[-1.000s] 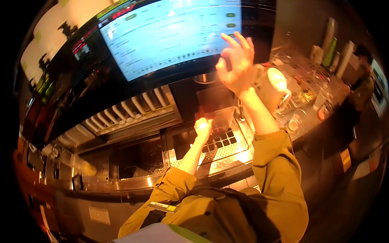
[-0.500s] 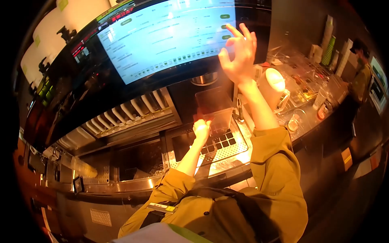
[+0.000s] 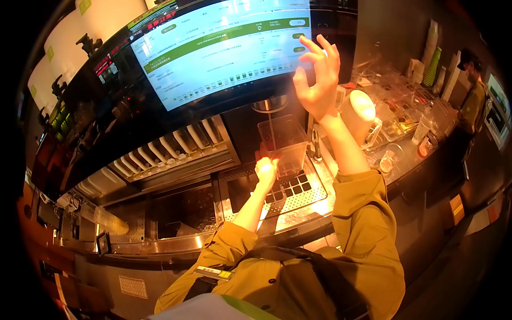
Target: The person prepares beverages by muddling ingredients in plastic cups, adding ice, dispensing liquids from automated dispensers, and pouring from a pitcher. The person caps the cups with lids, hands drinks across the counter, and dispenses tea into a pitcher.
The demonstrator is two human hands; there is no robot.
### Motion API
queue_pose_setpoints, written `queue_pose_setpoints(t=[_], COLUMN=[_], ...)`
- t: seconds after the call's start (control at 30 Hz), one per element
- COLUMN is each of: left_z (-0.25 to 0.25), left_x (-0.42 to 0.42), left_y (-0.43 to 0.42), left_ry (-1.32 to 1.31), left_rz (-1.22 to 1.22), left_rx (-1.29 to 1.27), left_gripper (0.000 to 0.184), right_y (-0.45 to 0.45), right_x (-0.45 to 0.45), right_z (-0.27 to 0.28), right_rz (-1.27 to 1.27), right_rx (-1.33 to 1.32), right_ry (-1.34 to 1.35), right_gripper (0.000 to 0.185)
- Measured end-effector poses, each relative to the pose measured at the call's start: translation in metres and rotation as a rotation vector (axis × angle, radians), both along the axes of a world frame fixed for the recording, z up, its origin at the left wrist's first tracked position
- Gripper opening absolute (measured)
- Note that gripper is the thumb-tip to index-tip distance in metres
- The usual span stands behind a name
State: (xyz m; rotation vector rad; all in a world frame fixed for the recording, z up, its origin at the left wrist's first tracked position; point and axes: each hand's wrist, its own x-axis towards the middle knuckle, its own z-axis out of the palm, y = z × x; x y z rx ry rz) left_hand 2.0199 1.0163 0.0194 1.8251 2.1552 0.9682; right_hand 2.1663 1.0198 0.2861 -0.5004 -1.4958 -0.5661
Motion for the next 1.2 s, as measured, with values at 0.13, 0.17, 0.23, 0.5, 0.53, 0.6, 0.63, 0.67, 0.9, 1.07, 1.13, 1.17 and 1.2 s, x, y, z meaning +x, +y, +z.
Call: queue_pose_setpoints(t=[0.13,0.17,0.23,0.5,0.53,0.6,0.63,0.67,0.9,1.07,1.13,1.17,1.2], left_z=[-0.001,-0.002,-0.005,-0.001,-0.001,-0.001,0.0,0.0,0.002,0.003,-0.006,-0.01,-0.011], left_x=[0.0,0.001,0.002,0.001,0.001,0.001,0.002,0.001,0.001,0.001,-0.001,-0.001,0.0], left_y=[0.001,0.001,0.002,0.005,0.003,0.003,0.003,0.003,-0.002,0.0,0.005,0.007,0.006], left_ry=[0.007,0.005,0.015,-0.028,-0.031,-0.046,-0.051,-0.054,-0.006,-0.013,-0.036,-0.065,-0.053], left_rz=[0.009,0.004,0.003,-0.005,-0.009,0.005,0.007,0.0,-0.011,0.007,-0.021,-0.04,-0.035], left_rx=[-0.015,-0.015,0.014,-0.049,-0.036,-0.052,-0.06,-0.046,0.006,-0.056,-0.039,-0.053,-0.044], left_gripper=[0.037,0.037,0.037,0.034,0.035,0.035,0.036,0.036,0.033,0.034,0.036,0.036,0.037], right_y=[0.001,0.001,0.001,-0.001,0.0,-0.001,-0.001,-0.001,0.005,0.026,-0.004,0.0,0.008], right_x=[-0.01,-0.012,-0.02,-0.041,-0.042,-0.044,-0.044,-0.044,-0.032,-0.016,-0.024,-0.022,-0.022], right_z=[0.001,0.001,0.001,0.006,0.006,0.006,0.007,0.007,0.007,0.015,0.003,0.003,0.01], right_rz=[-0.015,-0.019,0.016,0.046,0.045,0.058,0.06,0.06,0.045,0.053,0.036,0.029,0.025], right_rx=[0.037,0.049,0.068,0.087,0.091,0.1,0.104,0.106,0.156,0.34,0.031,0.12,0.211], right_ry=[-0.097,-0.126,-0.165,-0.276,-0.29,-0.299,-0.302,-0.302,-0.262,-0.309,-0.109,-0.17,-0.229], right_gripper=[0.016,0.016,0.016,0.018,0.017,0.016,0.016,0.016,0.029,0.03,0.026,0.026,0.025])
